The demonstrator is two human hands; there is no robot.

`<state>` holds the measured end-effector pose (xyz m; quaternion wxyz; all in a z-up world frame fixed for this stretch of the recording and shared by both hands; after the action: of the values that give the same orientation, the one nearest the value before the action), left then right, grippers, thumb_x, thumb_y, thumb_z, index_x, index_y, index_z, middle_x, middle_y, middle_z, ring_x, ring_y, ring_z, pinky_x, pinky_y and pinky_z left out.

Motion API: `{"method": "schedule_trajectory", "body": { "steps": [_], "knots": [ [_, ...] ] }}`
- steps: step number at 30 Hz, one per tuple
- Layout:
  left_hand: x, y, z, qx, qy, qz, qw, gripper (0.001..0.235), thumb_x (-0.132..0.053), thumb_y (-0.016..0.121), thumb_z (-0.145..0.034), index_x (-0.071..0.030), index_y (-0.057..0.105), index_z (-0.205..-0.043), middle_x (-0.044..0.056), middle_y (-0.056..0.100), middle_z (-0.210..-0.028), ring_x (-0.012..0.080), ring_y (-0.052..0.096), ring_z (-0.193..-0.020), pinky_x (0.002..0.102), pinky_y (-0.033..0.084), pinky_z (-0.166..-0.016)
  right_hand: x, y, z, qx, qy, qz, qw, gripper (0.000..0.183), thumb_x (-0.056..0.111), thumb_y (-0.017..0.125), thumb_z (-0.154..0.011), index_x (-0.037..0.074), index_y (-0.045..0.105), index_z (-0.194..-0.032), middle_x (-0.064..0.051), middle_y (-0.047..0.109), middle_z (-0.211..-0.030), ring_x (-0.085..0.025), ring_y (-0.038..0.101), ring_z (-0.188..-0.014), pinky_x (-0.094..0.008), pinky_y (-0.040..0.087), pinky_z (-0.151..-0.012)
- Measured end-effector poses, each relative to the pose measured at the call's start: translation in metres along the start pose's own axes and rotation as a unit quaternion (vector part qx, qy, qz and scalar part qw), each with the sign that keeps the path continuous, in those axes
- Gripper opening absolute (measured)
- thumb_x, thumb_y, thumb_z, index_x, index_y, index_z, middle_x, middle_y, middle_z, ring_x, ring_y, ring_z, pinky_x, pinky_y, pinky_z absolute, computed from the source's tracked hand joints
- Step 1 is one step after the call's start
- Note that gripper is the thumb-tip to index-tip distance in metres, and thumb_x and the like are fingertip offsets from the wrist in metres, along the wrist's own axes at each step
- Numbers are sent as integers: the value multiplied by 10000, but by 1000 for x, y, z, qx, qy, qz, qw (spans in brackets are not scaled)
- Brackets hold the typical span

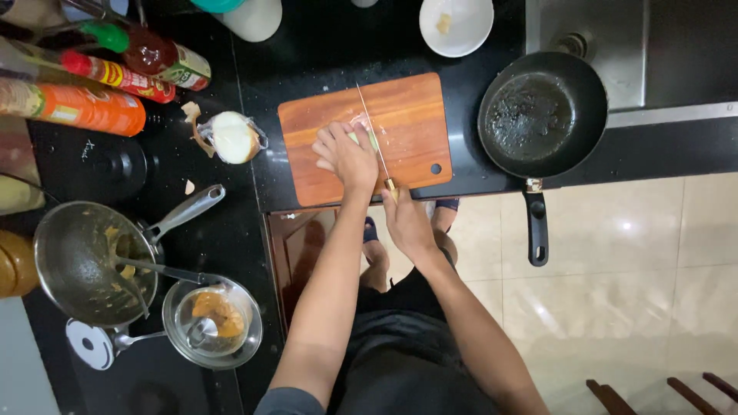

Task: Peeling and cutting an onion on a wooden board.

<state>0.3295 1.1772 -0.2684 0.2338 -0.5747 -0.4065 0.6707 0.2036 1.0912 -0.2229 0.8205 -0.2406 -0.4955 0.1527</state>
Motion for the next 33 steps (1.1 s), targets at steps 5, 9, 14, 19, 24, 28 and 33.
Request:
{"method": "schedule_trajectory", "body": {
  "steps": [5, 9, 14, 19, 24, 28, 33],
  "knots": [
    [1, 2, 1, -3, -6, 1, 1000, 216, -329, 622, -962, -136, 549, -1026, 93, 512, -1147, 337, 422, -1156, 518, 310, -896, -2, 4, 11, -1, -22, 16, 1000, 456, 330, 485, -1056, -99, 530, -1202, -360, 655, -778, -545, 651, -780, -619, 490, -666],
    [1, -1, 0, -2, -6, 7, 1000, 234, -338, 634, -954, -134, 549, -1030, 96, 510, -1139, 339, 421, -1151, 519, 313, -892, -2, 7, 11, -1, -5, 40, 999, 446, 342, 487, -1058, -90, 536, -1161, -351, 658, -768, -539, 661, -777, -609, 502, -682],
    [0, -2, 0, -8, -9, -3, 1000, 266, -355, 666, -909, -134, 552, -1004, 96, 516, -1125, 344, 426, -1146, 525, 322, -870, -4, 8, 2, -28, -48, 2, 998, 438, 334, 497, -1059, -97, 565, -1097, -383, 639, -818, -568, 636, -801, -612, 494, -672],
    [-2, -3, -1, -9, -11, 1, 1000, 252, -346, 655, -923, -133, 551, -1007, 99, 518, -1132, 346, 432, -1144, 530, 322, -877, -6, 15, -19, -9, -9, 21, 1000, 452, 353, 506, -1065, -91, 575, -1024, -378, 647, -799, -556, 646, -814, -613, 498, -706],
    [4, 2, -2, 7, -7, 14, 1000, 241, -346, 645, -943, -132, 554, -1005, 106, 516, -1138, 352, 427, -1141, 538, 316, -881, 5, 8, -8, -41, -49, -12, 998, 439, 344, 482, -1063, -85, 579, -1062, -375, 646, -801, -551, 643, -812, -612, 495, -676],
    [11, 3, 4, 11, -6, 7, 1000, 233, -342, 634, -959, -132, 551, -1016, 102, 518, -1154, 347, 429, -1154, 538, 314, -889, 7, 6, 9, -15, -8, 26, 1000, 446, 358, 498, -1047, -82, 569, -1073, -361, 648, -774, -553, 639, -762, -626, 483, -658],
    [7, 1, -1, 12, -17, 10, 1000, 241, -350, 645, -949, -139, 557, -1025, 100, 518, -1132, 341, 428, -1141, 534, 312, -893, 9, 9, 6, -13, -6, 36, 999, 440, 365, 496, -1057, -70, 567, -1042, -341, 650, -741, -540, 652, -745, -616, 499, -660]
  ]
}}
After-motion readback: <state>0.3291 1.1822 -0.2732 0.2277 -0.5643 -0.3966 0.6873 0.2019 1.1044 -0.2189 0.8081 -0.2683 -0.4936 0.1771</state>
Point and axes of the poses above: each hand's wrist, its own z-axis away from the middle knuckle, its own y-axis out of the palm, x = y × z, the point moved 2 cm from there along -z, towards the middle knuckle
